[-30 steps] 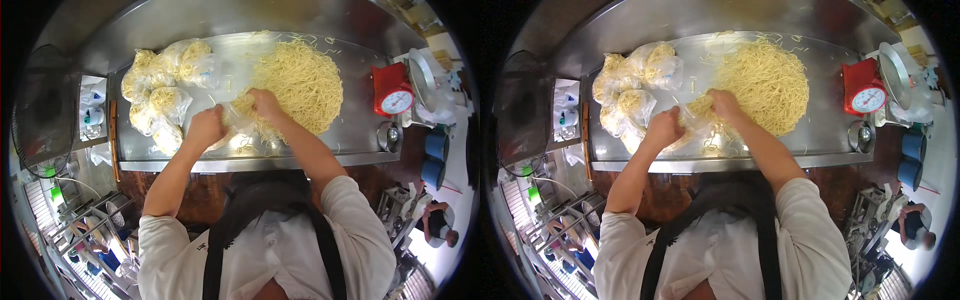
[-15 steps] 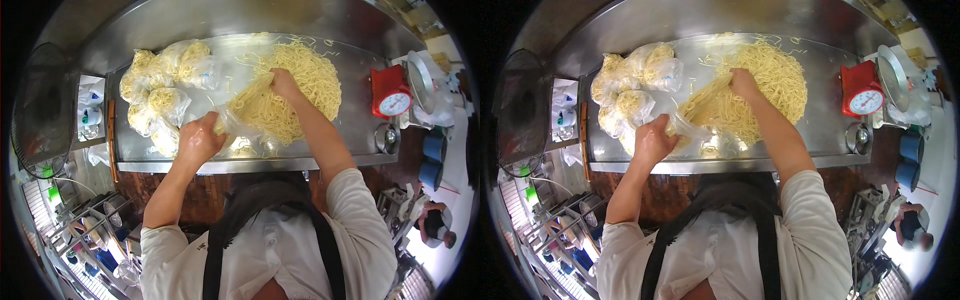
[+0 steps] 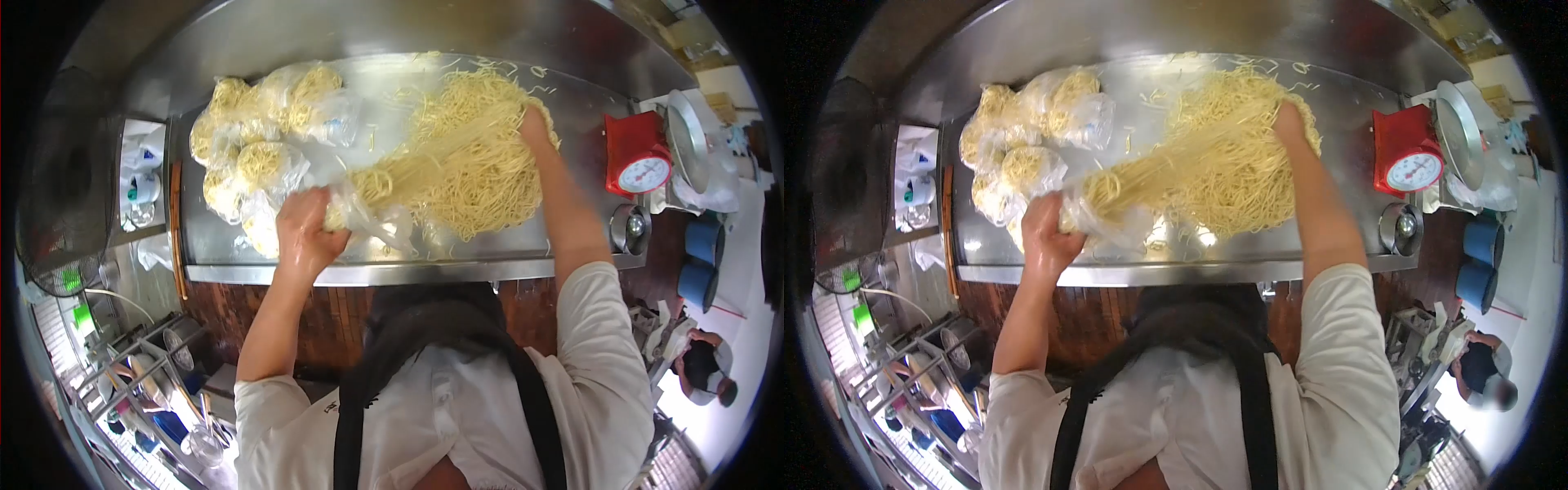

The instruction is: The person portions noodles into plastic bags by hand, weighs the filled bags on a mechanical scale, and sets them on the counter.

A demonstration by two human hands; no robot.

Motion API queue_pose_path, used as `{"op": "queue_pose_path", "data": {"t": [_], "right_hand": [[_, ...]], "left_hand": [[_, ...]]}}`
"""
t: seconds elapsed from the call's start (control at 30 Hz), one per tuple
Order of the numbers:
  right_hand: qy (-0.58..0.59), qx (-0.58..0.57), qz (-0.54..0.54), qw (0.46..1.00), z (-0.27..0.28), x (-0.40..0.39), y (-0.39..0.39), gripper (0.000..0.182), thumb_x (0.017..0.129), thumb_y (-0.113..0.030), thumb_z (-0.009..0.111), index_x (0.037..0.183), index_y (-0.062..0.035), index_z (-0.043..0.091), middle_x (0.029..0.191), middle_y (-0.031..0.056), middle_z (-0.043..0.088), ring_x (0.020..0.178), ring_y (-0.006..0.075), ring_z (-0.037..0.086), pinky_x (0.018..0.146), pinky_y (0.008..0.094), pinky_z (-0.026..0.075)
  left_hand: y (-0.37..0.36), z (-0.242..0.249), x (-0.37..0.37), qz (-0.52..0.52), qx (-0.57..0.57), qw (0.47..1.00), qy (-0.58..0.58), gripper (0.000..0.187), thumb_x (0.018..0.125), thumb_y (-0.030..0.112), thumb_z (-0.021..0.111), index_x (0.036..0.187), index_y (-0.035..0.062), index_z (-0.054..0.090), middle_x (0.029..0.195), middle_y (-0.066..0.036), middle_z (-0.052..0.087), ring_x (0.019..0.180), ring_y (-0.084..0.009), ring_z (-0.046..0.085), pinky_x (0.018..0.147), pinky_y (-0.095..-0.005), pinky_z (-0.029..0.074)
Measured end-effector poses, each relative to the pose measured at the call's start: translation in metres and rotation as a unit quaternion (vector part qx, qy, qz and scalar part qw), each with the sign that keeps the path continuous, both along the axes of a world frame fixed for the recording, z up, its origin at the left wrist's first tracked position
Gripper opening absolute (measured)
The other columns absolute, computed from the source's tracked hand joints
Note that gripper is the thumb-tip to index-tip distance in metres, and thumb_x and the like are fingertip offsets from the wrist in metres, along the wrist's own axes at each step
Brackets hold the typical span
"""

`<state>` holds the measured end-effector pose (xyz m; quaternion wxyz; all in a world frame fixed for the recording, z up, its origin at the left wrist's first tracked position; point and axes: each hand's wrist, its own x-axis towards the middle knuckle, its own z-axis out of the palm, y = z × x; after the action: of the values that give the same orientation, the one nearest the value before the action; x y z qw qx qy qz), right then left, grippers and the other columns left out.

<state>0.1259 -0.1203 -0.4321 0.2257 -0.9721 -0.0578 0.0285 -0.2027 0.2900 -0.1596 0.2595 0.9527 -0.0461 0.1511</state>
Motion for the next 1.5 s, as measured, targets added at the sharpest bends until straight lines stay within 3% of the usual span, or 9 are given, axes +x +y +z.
{"op": "queue_pose_path", "data": {"t": [0.23,0.3,0.43,0.67,0.87,1.1,1.23,1.37,1.5], "right_hand": [[0.159,-0.273,0.191,0.929,0.106,0.027,-0.002,0.042,0.082,-0.013,0.063,0.123,-0.0044,0.06,0.113,0.0206,0.064,0.102,0.0343,0.064,0.088,0.043,0.051],[0.078,-0.395,0.137,0.905,0.209,-0.063,0.082,0.043,0.083,-0.011,0.061,0.125,-0.0037,0.059,0.12,0.0208,0.061,0.108,0.0358,0.061,0.093,0.0464,0.049],[0.02,-0.113,0.362,0.925,0.134,-0.187,0.19,0.037,0.084,-0.005,0.05,0.118,-0.0016,0.062,0.138,0.0265,0.045,0.13,0.0389,0.043,0.115,0.056,0.022],[0.213,0.059,0.451,0.864,0.082,-0.182,0.265,0.033,0.079,-0.008,0.065,0.111,-0.0006,0.061,0.11,0.0188,0.062,0.1,0.0299,0.061,0.081,0.0418,0.05],[0.288,0.518,0.345,0.728,0.039,-0.212,0.268,0.029,0.091,-0.008,0.057,0.118,0.0026,0.055,0.105,0.0065,0.059,0.093,0.0202,0.059,0.082,0.0343,0.052],[0.159,0.181,0.4,0.884,0.054,-0.206,0.217,0.069,0.081,-0.03,0.071,0.14,-0.0086,0.042,0.129,0.022,0.055,0.121,0.0353,0.053,0.102,0.0441,0.041],[-0.162,0.063,0.327,0.929,0.082,-0.247,0.207,0.055,0.079,-0.02,0.07,0.131,-0.0072,0.054,0.123,0.0175,0.061,0.114,0.0342,0.058,0.101,0.0392,0.045],[0.142,0.329,0.247,0.9,0.02,-0.224,0.211,0.043,0.081,-0.032,0.067,0.113,-0.0044,0.063,0.111,0.017,0.066,0.104,0.0366,0.063,0.087,0.0436,0.049],[0.069,0.133,0.062,0.987,0.024,-0.169,0.181,0.021,0.083,-0.014,0.061,0.101,-0.0044,0.069,0.093,0.0224,0.068,0.086,0.0371,0.066,0.077,0.0396,0.052]], "left_hand": [[-0.001,-0.104,-0.012,0.069,0.147,0.986,-0.034,0.049,0.071,0.004,0.063,0.12,0.0045,0.06,0.118,-0.017,0.053,0.108,-0.037,0.052,0.102,-0.0499,0.036],[-0.018,-0.125,-0.035,0.124,-0.025,0.992,0.021,0.05,0.076,0.008,0.065,0.125,0.0017,0.056,0.117,-0.021,0.052,0.11,-0.0389,0.051,0.1,-0.0486,0.039],[-0.064,-0.152,-0.05,0.208,-0.113,0.962,0.134,0.049,0.084,0.015,0.069,0.126,0.0006,0.051,0.111,-0.024,0.055,0.105,-0.0399,0.055,0.093,-0.0445,0.045],[-0.074,-0.13,-0.03,0.109,-0.269,0.955,0.062,0.009,0.089,-0.001,0.057,0.097,0.0007,0.06,0.082,-0.017,0.063,0.073,-0.0331,0.063,0.067,-0.0365,0.051],[-0.035,-0.092,0.009,-0.035,-0.21,0.973,0.09,0.058,0.076,0.01,0.078,0.128,0.0043,0.054,0.124,-0.019,0.059,0.114,-0.0332,0.058,0.097,-0.0405,0.044],[0.009,-0.207,0.051,-0.126,0.081,0.955,0.255,0.056,0.064,0.017,0.077,0.116,0.0017,0.062,0.102,-0.021,0.067,0.1,-0.0378,0.063,0.096,-0.0475,0.043],[-0.002,-0.125,0.041,-0.076,-0.045,0.946,0.311,0.043,0.064,0.013,0.072,0.104,0.0002,0.066,0.08,-0.024,0.066,0.081,-0.0429,0.063,0.077,-0.0485,0.05],[-0.008,-0.058,0.025,-0.057,-0.04,0.961,0.266,0.037,0.066,0.013,0.071,0.101,-0.0006,0.067,0.078,-0.025,0.065,0.078,-0.0434,0.063,0.071,-0.0474,0.052],[0.003,-0.002,-0.006,-0.014,-0.075,0.962,0.262,0.035,0.066,0.007,0.072,0.1,0.0006,0.067,0.084,-0.025,0.066,0.079,-0.0425,0.064,0.07,-0.0433,0.052]]}}
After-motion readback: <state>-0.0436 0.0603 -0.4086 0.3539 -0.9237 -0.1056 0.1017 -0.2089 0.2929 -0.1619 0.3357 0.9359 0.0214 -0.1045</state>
